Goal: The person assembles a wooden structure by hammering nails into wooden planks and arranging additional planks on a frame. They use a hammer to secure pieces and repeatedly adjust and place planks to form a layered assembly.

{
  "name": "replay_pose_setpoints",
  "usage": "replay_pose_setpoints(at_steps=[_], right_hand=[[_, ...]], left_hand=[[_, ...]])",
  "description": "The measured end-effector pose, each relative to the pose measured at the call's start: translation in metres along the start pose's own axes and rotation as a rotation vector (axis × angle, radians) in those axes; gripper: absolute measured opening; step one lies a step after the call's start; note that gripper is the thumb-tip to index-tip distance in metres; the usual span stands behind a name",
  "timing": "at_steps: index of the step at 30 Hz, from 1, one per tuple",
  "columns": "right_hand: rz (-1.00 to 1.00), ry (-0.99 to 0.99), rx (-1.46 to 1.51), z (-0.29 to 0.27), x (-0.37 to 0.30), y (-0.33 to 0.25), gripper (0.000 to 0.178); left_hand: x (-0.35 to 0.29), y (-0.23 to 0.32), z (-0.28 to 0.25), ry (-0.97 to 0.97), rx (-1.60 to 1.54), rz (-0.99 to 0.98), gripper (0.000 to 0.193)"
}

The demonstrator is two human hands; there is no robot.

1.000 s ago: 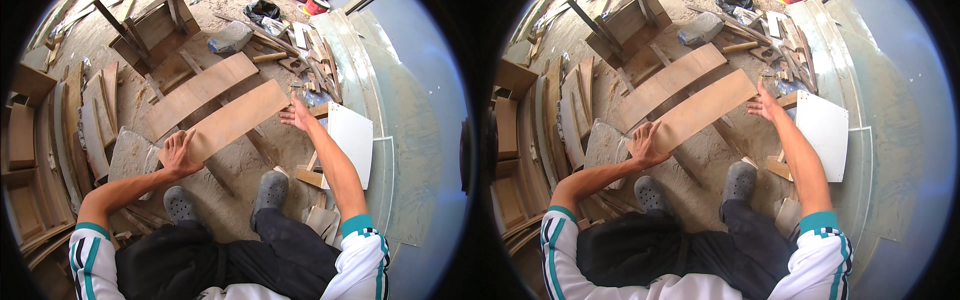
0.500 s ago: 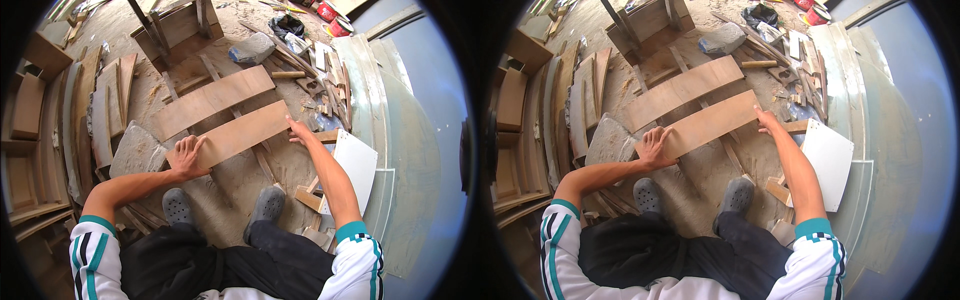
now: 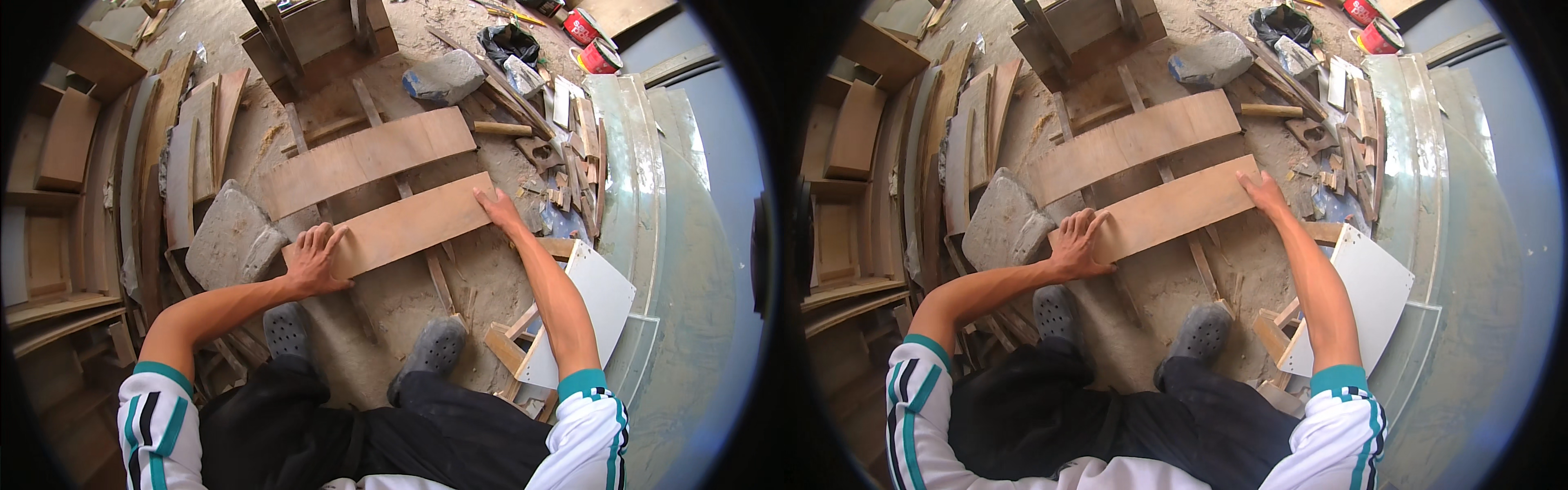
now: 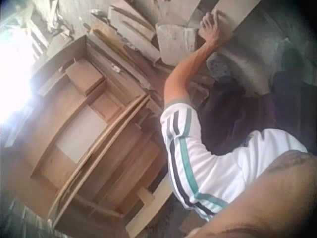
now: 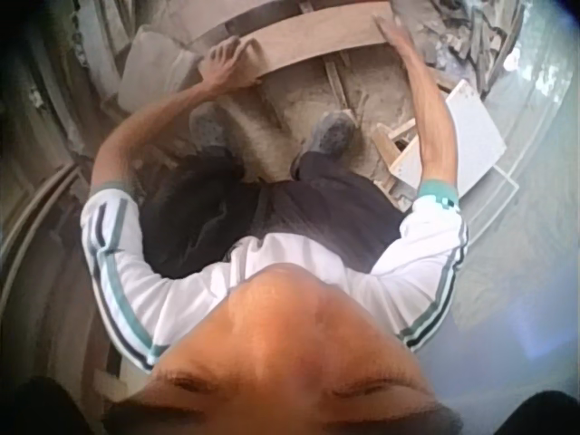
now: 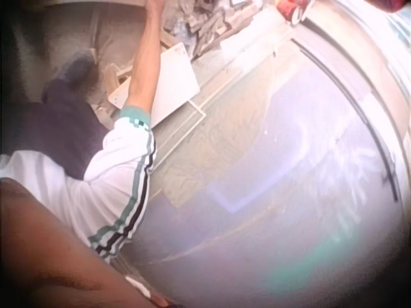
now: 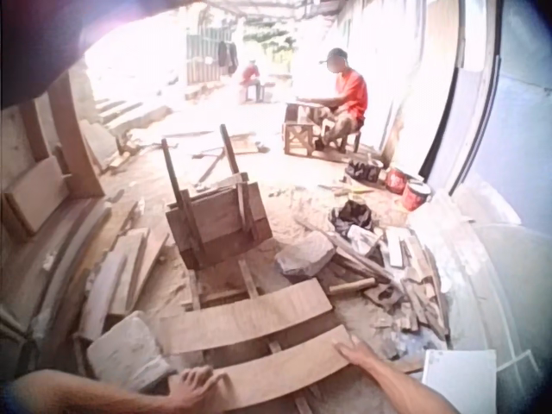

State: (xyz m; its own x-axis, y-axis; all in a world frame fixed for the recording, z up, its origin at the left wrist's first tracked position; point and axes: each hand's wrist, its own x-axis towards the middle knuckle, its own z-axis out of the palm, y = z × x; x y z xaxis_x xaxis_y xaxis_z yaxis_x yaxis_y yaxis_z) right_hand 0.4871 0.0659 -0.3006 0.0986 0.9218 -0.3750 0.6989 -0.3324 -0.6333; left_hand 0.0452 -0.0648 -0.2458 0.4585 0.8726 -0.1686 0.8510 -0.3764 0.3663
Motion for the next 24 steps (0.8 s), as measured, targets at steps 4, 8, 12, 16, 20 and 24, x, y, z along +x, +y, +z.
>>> replay_pose_setpoints(at_steps=[4,8,12,16,20,24], right_hand=[[0.147,-0.148,0.038,-0.009,0.008,-0.013,0.088],[0.126,-0.17,0.052,-0.017,0.007,-0.03,0.087],[-0.271,0.394,-0.313,-0.004,0.005,-0.028,0.086],[-0.897,0.286,-0.567,0.002,-0.014,-0.064,0.091],[-1.171,-0.056,-0.607,0.039,-0.045,-0.108,0.096],[-1.273,-0.21,-0.721,0.073,-0.072,-0.142,0.099]], left_hand=[[-0.001,0.002,-0.004,-0.023,0.034,-0.015,0.113],[-0.007,-0.005,-0.015,0.036,0.057,-0.01,0.101],[-0.017,-0.055,-0.018,0.209,0.227,-0.054,0.078],[-0.037,-0.106,-0.052,0.145,0.296,-0.04,0.063],[-0.055,-0.116,-0.079,-0.024,0.315,-0.01,0.065],[-0.054,-0.118,-0.091,-0.088,0.361,0.031,0.072]])
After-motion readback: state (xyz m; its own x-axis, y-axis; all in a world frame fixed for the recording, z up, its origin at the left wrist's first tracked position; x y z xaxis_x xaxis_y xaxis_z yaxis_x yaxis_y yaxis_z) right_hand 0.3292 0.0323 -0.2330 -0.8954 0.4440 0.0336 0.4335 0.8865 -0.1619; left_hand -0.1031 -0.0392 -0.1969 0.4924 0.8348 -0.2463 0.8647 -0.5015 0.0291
